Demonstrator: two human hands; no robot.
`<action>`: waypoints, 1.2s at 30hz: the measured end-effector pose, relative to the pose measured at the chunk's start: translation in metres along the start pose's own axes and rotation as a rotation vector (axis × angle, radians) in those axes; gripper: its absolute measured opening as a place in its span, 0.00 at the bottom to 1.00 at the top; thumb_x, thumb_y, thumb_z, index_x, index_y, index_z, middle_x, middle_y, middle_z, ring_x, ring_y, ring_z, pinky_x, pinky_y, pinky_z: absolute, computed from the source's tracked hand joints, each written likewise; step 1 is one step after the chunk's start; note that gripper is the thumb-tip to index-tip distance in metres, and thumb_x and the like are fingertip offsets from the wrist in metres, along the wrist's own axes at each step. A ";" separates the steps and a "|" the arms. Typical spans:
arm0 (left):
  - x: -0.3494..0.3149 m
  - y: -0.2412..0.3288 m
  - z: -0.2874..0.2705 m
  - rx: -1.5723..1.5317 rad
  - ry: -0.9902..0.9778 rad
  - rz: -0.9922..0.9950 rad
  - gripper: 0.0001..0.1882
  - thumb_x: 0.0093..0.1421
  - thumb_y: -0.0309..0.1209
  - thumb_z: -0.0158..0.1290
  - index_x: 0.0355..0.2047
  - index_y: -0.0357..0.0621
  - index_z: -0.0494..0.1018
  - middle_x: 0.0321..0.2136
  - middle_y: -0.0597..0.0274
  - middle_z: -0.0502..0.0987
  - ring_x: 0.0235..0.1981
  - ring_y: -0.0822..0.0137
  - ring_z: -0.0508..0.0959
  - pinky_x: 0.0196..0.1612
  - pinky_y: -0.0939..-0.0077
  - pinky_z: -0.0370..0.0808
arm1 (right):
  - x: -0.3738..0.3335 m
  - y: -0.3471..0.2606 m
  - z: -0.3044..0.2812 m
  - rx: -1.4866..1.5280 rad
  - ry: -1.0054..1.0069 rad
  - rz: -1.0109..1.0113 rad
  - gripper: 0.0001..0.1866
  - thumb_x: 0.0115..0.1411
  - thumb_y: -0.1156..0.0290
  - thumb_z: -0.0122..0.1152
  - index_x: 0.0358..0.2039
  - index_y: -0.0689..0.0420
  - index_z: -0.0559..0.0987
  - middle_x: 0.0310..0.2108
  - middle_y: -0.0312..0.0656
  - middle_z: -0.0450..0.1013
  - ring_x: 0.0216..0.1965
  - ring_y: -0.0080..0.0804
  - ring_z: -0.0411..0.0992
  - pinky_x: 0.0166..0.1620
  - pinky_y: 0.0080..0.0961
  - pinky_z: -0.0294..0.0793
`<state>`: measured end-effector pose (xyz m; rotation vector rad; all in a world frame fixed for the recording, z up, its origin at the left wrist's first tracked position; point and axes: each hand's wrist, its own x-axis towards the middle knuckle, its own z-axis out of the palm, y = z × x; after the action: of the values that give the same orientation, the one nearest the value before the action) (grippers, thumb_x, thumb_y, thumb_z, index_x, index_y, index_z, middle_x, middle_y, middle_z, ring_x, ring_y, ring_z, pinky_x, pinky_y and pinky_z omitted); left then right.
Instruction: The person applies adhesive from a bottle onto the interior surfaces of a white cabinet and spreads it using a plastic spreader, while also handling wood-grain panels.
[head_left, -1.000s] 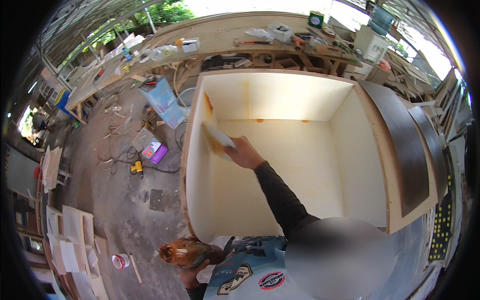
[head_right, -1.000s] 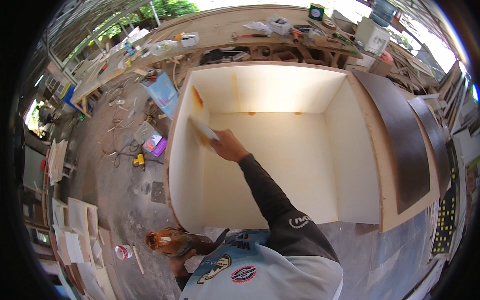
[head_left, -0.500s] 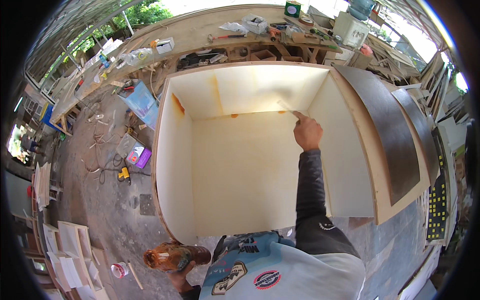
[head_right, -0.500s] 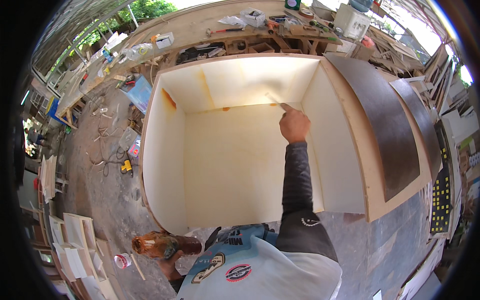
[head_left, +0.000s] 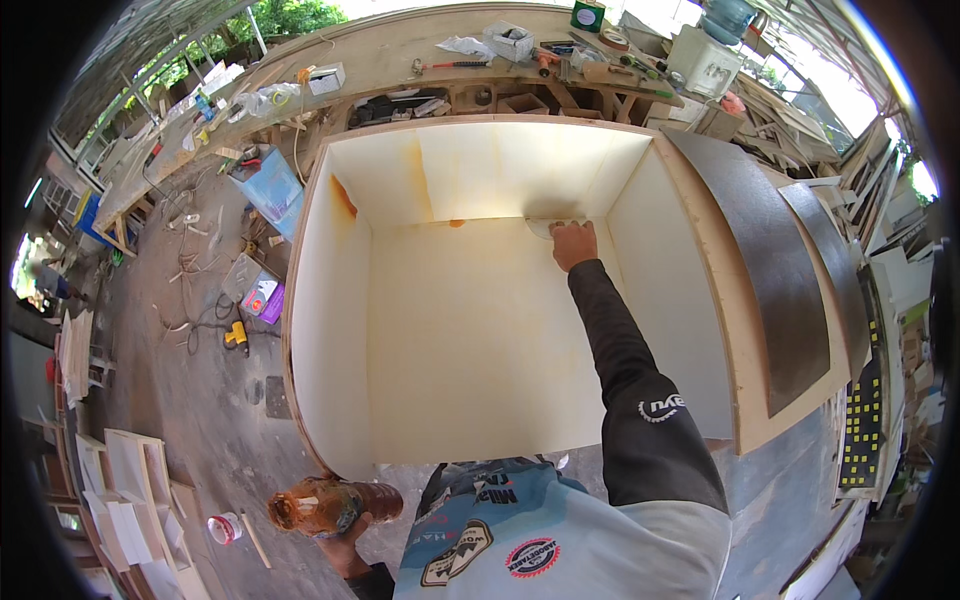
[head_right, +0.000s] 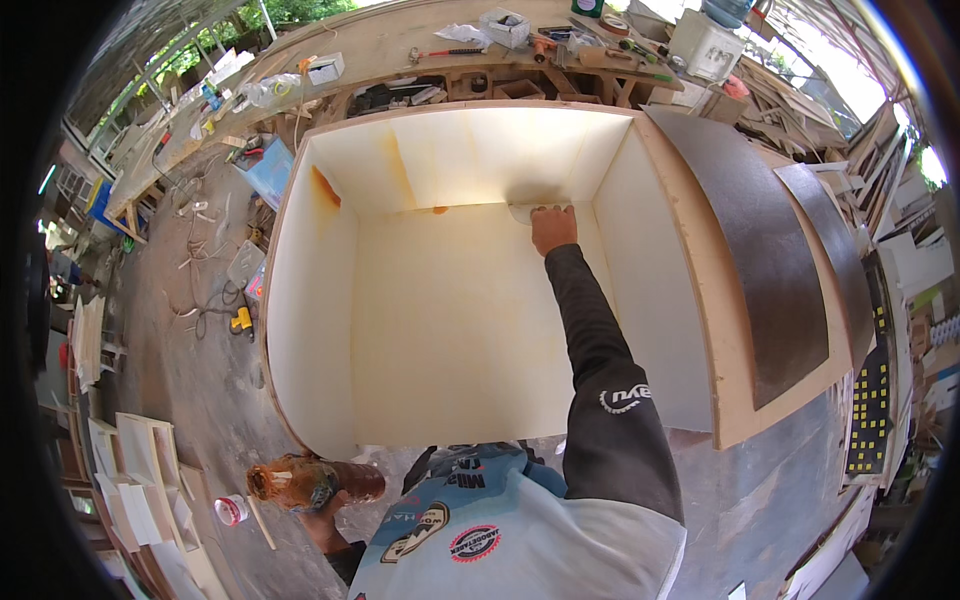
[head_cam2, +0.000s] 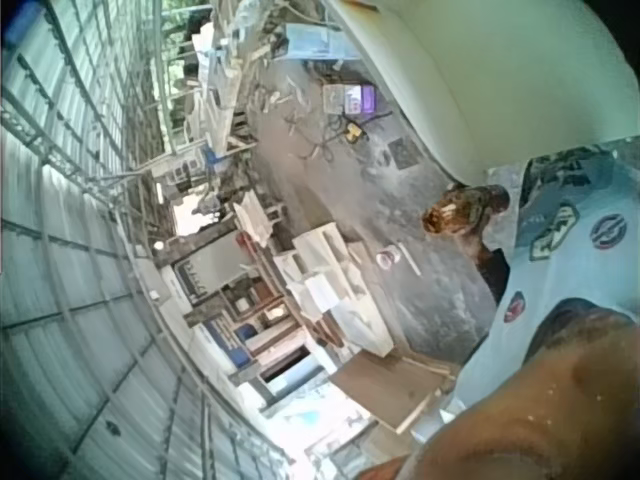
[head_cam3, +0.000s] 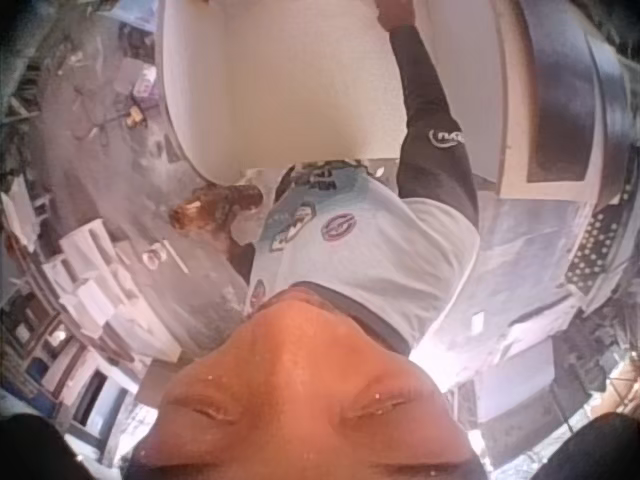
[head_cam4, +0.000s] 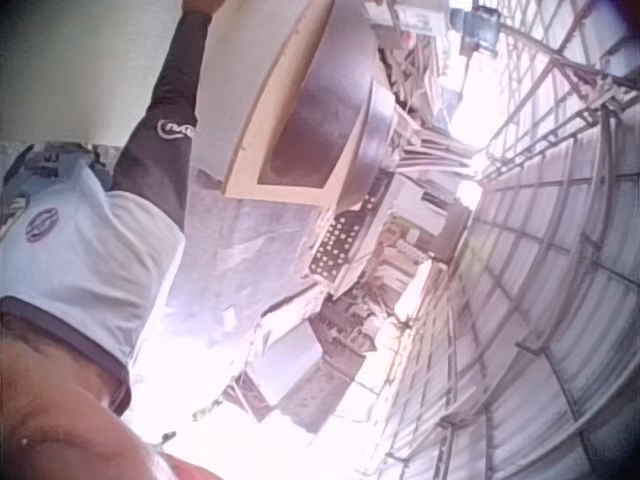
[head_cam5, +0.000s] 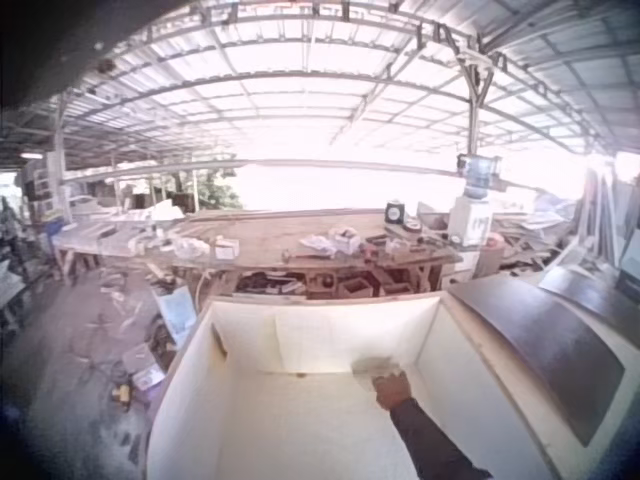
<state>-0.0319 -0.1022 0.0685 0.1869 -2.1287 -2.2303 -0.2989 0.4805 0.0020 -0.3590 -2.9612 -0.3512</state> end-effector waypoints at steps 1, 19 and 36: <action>0.001 0.003 0.001 -0.011 0.016 0.021 0.53 0.34 0.23 0.72 0.61 0.39 0.58 0.53 0.54 0.70 0.53 0.58 0.71 0.59 0.61 0.68 | -0.002 -0.004 -0.003 0.044 -0.043 -0.045 0.13 0.55 0.72 0.53 0.38 0.47 0.83 0.34 0.36 0.79 0.39 0.36 0.77 0.46 0.41 0.67; 0.003 -0.003 -0.004 -0.022 -0.019 0.013 0.50 0.34 0.18 0.72 0.60 0.38 0.60 0.52 0.56 0.71 0.52 0.61 0.72 0.56 0.64 0.72 | 0.030 -0.188 -0.036 0.098 0.247 -0.199 0.15 0.58 0.69 0.54 0.45 0.59 0.79 0.42 0.44 0.77 0.46 0.41 0.75 0.54 0.46 0.66; 0.006 0.012 0.002 -0.058 -0.046 -0.052 0.50 0.35 0.20 0.72 0.60 0.37 0.60 0.54 0.56 0.70 0.53 0.61 0.72 0.57 0.65 0.71 | 0.055 -0.179 -0.095 0.825 -0.041 -0.149 0.16 0.54 0.73 0.49 0.41 0.55 0.82 0.33 0.57 0.77 0.38 0.54 0.76 0.43 0.48 0.73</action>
<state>-0.0383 -0.1018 0.0804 0.1924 -2.1021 -2.3445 -0.3863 0.3004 0.0644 -0.0373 -2.8511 0.8510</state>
